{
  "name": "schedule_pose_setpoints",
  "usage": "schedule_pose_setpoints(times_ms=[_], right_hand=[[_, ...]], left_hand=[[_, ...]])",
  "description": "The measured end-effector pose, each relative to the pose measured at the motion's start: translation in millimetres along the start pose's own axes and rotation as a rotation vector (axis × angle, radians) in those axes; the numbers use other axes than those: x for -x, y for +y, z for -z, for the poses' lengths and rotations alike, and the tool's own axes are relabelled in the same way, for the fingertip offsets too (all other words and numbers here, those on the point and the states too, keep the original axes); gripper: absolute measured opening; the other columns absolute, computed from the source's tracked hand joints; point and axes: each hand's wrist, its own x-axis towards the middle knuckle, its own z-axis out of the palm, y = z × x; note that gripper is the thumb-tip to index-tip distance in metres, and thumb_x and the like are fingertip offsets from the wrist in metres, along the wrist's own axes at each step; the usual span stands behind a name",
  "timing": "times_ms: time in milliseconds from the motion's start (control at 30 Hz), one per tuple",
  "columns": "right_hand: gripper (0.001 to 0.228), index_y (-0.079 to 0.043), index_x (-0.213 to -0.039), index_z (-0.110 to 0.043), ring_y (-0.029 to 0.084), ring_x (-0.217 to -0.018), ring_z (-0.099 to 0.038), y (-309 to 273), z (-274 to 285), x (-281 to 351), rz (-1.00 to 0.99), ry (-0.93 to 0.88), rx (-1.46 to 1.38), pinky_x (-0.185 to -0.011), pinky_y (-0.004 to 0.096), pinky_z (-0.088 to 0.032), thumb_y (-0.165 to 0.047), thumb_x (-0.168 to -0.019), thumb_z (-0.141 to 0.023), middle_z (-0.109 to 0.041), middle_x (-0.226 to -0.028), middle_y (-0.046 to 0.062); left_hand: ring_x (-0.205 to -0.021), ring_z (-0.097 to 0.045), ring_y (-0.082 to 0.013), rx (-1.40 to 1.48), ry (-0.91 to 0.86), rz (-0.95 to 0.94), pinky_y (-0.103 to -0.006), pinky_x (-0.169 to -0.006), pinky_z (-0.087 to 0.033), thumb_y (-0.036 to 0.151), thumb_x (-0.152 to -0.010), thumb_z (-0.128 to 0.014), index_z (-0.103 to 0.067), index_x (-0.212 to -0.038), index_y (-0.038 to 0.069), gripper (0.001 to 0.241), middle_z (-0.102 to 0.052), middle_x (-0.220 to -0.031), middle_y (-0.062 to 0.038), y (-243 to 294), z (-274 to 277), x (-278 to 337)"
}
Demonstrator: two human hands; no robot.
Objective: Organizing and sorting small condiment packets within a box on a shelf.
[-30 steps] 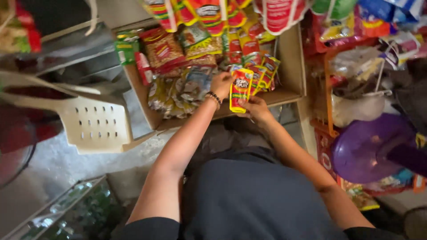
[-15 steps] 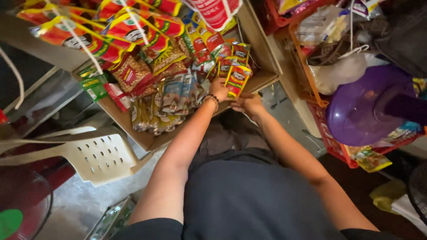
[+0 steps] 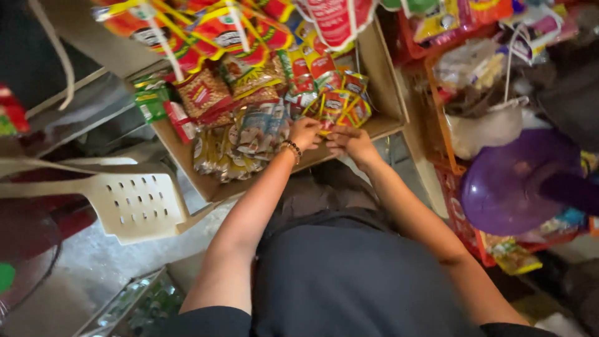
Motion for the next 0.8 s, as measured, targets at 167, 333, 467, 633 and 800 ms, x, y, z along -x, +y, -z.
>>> schedule_pose_setpoints(times_ms=[167,333,467,633,800], right_hand=[[0.034,0.001,-0.132,-0.059,0.022,-0.099,-0.072,-54.7,-45.7,-3.3,0.153,-0.104,0.152,-0.083,0.036,-0.062,-0.005,-0.099,-0.064,-0.07,-0.116,0.011],[0.037,0.003,-0.137,-0.059,0.019,-0.105,-0.068,-126.2,-114.3,9.0,0.389,-0.206,0.386,-0.087,0.034,-0.058,-0.005,-0.101,-0.062,-0.07,-0.124,0.01],[0.047,0.003,-0.142,-0.053,0.02,-0.114,-0.067,-166.7,-162.8,19.0,0.607,-0.24,0.339,-0.097,0.035,-0.059,-0.004,-0.098,-0.069,-0.066,-0.129,0.01],[0.073,0.002,-0.148,-0.042,0.023,-0.135,-0.054,-204.1,-209.7,30.8,0.87,-0.28,0.446,-0.103,0.038,-0.057,-0.006,-0.088,-0.083,-0.055,-0.142,0.012],[0.072,0.004,-0.15,-0.045,0.026,-0.136,-0.055,-211.6,-214.8,9.3,1.034,-0.294,0.511,-0.119,0.039,-0.045,-0.004,-0.091,-0.085,-0.057,-0.144,0.014]], left_hand=[[-0.078,-0.073,-0.0179,0.293,0.115,-0.275,-0.035,-0.06,-0.062,0.021,-0.096,-0.07,-0.072,-0.112,0.006,0.022,-0.073,-0.095,-0.005,52.5,23.8,50.7],[-0.082,-0.071,-0.015,0.531,0.157,-0.532,-0.0314,-0.066,-0.061,0.021,-0.096,-0.069,-0.066,-0.111,0.007,0.021,-0.072,-0.099,-0.001,113.9,61.0,97.0],[-0.095,-0.067,-0.0174,0.308,0.65,-0.953,-0.0308,-0.082,-0.058,0.022,-0.103,-0.071,-0.062,-0.121,0.004,0.027,-0.07,-0.106,-0.007,150.5,92.9,116.4],[-0.093,-0.068,-0.0147,0.57,0.723,-0.906,-0.0302,-0.076,-0.057,0.024,-0.096,-0.072,-0.05,-0.127,0.003,0.044,-0.065,-0.118,-0.008,174.2,125.9,119.2],[-0.111,-0.062,-0.0156,0.525,0.603,-1.166,-0.0313,-0.093,-0.054,0.024,-0.103,-0.066,-0.052,-0.135,0.003,0.041,-0.062,-0.123,-0.008,186.1,135.4,124.1]])
